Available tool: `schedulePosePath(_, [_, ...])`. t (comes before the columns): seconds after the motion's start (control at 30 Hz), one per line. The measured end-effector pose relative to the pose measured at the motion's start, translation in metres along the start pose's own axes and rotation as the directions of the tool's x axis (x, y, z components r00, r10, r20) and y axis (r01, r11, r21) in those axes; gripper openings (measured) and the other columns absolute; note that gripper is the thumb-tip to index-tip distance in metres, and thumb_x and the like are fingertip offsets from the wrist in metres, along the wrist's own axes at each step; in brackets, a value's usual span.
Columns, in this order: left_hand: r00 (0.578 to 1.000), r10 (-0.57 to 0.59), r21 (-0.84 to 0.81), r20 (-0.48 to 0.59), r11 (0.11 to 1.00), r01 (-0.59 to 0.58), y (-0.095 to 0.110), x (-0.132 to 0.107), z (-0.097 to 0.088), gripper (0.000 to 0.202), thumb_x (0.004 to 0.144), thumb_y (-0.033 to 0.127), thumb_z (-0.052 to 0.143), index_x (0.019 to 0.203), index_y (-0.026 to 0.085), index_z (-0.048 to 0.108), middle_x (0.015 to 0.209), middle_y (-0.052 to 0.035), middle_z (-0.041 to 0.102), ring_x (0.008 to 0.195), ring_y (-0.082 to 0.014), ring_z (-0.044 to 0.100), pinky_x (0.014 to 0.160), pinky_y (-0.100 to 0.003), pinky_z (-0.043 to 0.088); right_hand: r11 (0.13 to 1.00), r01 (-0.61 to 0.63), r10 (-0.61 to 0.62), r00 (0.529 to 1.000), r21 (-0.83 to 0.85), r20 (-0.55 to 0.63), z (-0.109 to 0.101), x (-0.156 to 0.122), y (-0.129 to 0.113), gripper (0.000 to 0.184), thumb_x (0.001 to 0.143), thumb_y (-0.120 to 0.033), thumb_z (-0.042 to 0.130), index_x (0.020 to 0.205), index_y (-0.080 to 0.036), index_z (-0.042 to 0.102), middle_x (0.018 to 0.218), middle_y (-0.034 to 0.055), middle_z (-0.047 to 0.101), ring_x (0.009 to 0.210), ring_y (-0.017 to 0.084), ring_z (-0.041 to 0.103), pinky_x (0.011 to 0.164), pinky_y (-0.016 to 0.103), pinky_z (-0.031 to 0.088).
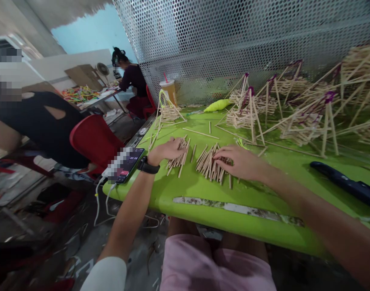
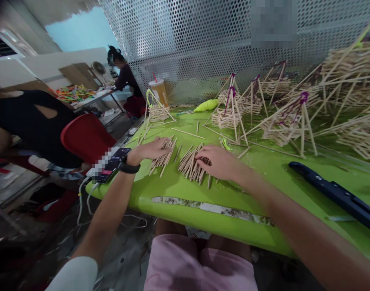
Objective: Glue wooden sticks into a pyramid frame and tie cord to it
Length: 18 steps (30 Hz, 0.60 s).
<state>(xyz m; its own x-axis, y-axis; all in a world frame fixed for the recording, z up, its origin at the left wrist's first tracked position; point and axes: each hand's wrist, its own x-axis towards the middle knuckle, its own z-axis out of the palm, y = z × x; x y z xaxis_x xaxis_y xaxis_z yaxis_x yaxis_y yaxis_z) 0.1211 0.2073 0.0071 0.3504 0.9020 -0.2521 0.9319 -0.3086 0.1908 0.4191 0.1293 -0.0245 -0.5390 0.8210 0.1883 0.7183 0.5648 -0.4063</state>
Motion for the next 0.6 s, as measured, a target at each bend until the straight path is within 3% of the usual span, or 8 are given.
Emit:
schedulePosePath(0.17, [0.997,-0.065,0.075,0.047,0.995,0.061,0.011,-0.004,0.0,0.06,0.106,0.052,0.048,0.152,0.013,0.047,0.153,-0.0249,0.054,0.137,-0.0361,0.06,0.115,-0.042,0.045,0.998,0.056,-0.056,0.998,0.0,-0.01,0.003,0.001,-0.006,0.036,0.104,-0.038,0.053,0.118,-0.025,0.084,0.125,0.0124,0.08,0.115,0.034,0.074,0.102,0.062,0.06])
schedulePosePath(0.37, [0.991,-0.134,0.11,-0.014,0.985,0.134,0.034,-0.012,0.007,0.058,0.11,0.052,0.039,0.154,0.016,0.045,0.159,-0.0258,0.05,0.144,-0.0395,0.057,0.116,-0.046,0.045,0.996,0.086,-0.088,0.994,-0.033,-0.07,0.009,0.003,-0.009,0.038,0.106,-0.038,0.05,0.116,-0.026,0.084,0.125,0.0113,0.08,0.117,0.033,0.074,0.104,0.063,0.06])
schedulePosePath(0.6, [0.988,-0.153,0.081,0.0,0.985,0.152,0.029,-0.012,0.002,0.066,0.109,0.058,0.039,0.156,0.013,0.046,0.159,-0.0283,0.05,0.139,-0.0385,0.062,0.115,-0.045,0.046,0.991,0.106,-0.119,0.981,-0.086,-0.151,0.015,0.008,-0.014,0.041,0.107,-0.036,0.048,0.133,-0.023,0.078,0.138,0.0132,0.076,0.13,0.036,0.069,0.11,0.065,0.055])
